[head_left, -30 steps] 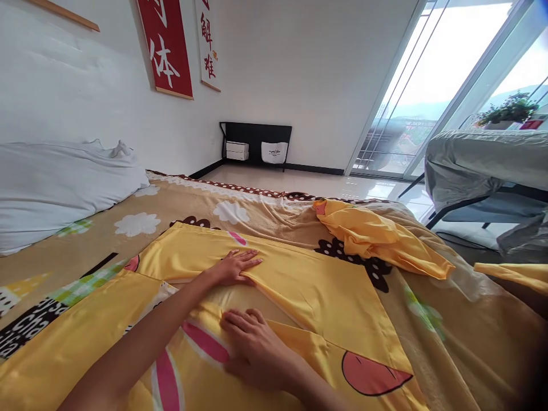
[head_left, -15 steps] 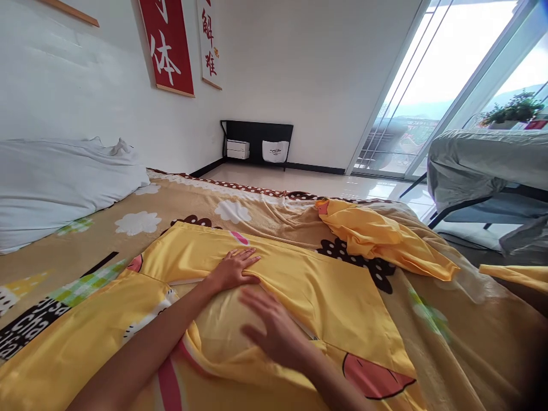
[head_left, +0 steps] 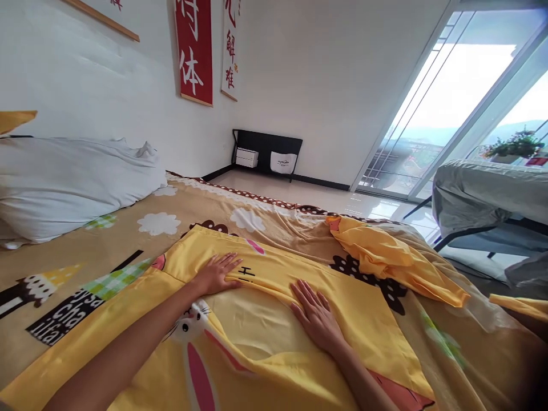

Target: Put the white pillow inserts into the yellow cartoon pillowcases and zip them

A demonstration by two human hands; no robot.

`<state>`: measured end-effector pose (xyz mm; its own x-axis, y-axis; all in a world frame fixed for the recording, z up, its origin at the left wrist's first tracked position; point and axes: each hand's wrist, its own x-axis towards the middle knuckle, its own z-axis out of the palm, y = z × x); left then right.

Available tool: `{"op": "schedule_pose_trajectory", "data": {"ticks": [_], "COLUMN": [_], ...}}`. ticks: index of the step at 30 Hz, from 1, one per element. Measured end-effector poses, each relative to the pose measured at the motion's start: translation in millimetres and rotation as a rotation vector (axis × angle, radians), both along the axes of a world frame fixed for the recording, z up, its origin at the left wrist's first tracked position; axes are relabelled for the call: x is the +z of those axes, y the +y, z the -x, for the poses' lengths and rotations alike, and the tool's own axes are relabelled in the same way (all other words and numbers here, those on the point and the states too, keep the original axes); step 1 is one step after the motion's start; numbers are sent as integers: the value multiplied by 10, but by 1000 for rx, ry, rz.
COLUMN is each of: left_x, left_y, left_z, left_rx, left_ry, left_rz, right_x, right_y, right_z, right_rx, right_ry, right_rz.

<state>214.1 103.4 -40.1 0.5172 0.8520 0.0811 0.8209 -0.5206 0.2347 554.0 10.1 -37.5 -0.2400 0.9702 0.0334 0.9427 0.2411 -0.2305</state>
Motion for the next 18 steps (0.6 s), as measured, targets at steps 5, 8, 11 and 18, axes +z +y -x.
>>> {"op": "schedule_pose_trajectory", "data": {"ticks": [5,8,11,18], "left_x": [44,116,223,603], "left_y": [-103,-151,-157,-153], "left_z": [-11,-115,-38,1435], "left_rx": [72,183,219,501], "left_ry": [-19,7,30,1], "left_rz": [77,207,306,246], "right_x": [-38,-39,-41,-163], "right_y": [14,17,29,59], "right_z": [5,12,9,-81], "right_rx": [-16,-39,-49,-70], "right_ry": [-39,-69,-75,-31], "right_rz": [-22,-16,14,27]}}
